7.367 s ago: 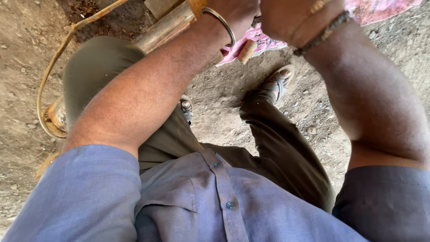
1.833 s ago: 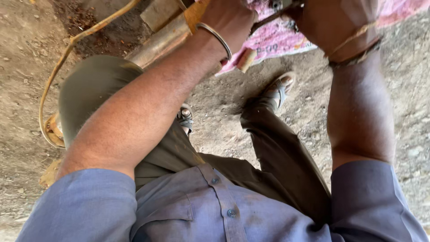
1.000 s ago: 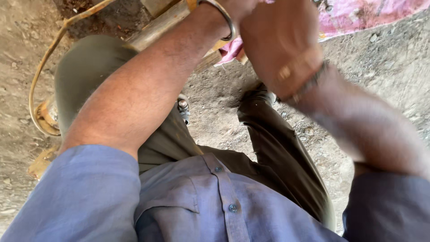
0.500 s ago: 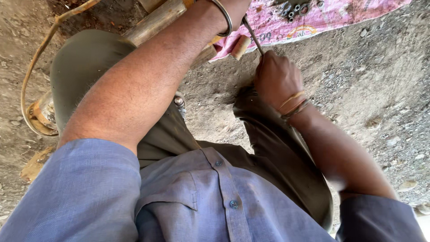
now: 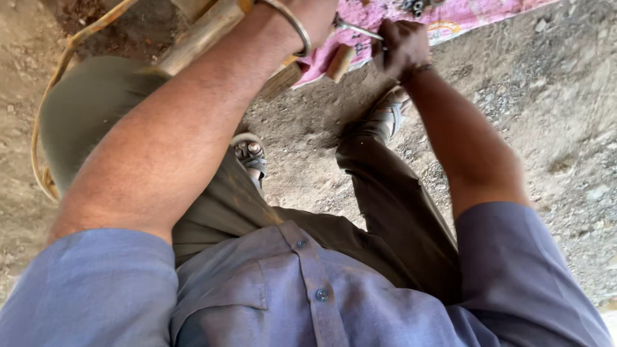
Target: The person sits on the ground working on a large metal hydraulic cylinder laid on a pink sack. They use a wrench to loosen and turn nuts and bolts on the cylinder's end fitting, handle small fasteners picked from the sack, and reposition the cylinder while continuing to work on the bolts by hand and with the wrench.
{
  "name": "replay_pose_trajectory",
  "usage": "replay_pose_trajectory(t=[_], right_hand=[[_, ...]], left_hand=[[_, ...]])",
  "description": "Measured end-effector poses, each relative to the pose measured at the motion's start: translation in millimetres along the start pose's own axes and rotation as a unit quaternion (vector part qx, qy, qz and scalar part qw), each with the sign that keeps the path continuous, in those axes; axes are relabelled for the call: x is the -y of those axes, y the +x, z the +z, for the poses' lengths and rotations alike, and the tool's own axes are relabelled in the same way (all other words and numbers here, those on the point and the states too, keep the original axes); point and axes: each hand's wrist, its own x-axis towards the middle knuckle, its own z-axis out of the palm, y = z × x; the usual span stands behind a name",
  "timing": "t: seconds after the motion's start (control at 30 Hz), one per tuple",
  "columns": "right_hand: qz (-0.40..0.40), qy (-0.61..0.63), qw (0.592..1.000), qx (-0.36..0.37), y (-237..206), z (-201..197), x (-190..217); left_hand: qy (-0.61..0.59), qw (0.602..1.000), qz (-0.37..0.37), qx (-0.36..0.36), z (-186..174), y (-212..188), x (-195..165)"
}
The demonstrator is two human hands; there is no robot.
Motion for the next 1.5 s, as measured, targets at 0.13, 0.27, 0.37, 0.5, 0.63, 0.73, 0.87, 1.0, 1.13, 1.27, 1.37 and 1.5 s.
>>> replay_pose_trajectory(t=[0.13,0.27,0.37,0.5,0.63,0.73,0.87,1.0,1.13,1.27,1.37,1.5], right_hand=[[0.040,0.003,0.999,0.034,15,5,12],[0.014,0.055,0.998,0.006,16,7,20],[0.002,0.070,0.997,0.036,6,9,7],[0.174,0.025,0.983,0.052,-6,-8,-23],[0.293,0.049,0.948,0.115,-17,-57,-32],[0.088,0.064,0.990,0.094,-19,-111,2],[0.166,0.076,0.970,0.161,-2,-176,71],[0.161,-0.002,0.976,0.149,34,-212,121],[0.159,-0.056,0.961,0.219,73,-219,141],[0.137,-0.128,0.943,0.276,105,-215,147],[0.117,-0.130,0.945,0.277,122,-215,150],[0.101,-0.157,0.934,0.305,135,-220,153]], left_hand=[[0.008,0.999,0.022,-0.034,-2,-1,-6],[0.062,0.991,0.053,-0.107,-1,7,-5],[0.077,0.989,0.066,-0.109,3,9,0],[0.077,0.994,0.036,-0.072,-4,2,-2],[0.221,0.968,0.062,-0.103,-21,-10,-16],[-0.078,0.995,-0.053,-0.024,-22,-19,-23],[0.038,0.993,0.033,-0.104,-13,-6,-25],[0.097,0.985,0.060,-0.133,1,5,-7],[0.053,0.992,0.048,-0.107,13,14,1],[0.063,0.988,0.082,-0.113,14,21,6],[0.068,0.979,0.103,-0.161,14,24,7],[0.054,0.981,0.098,-0.159,17,24,3]])
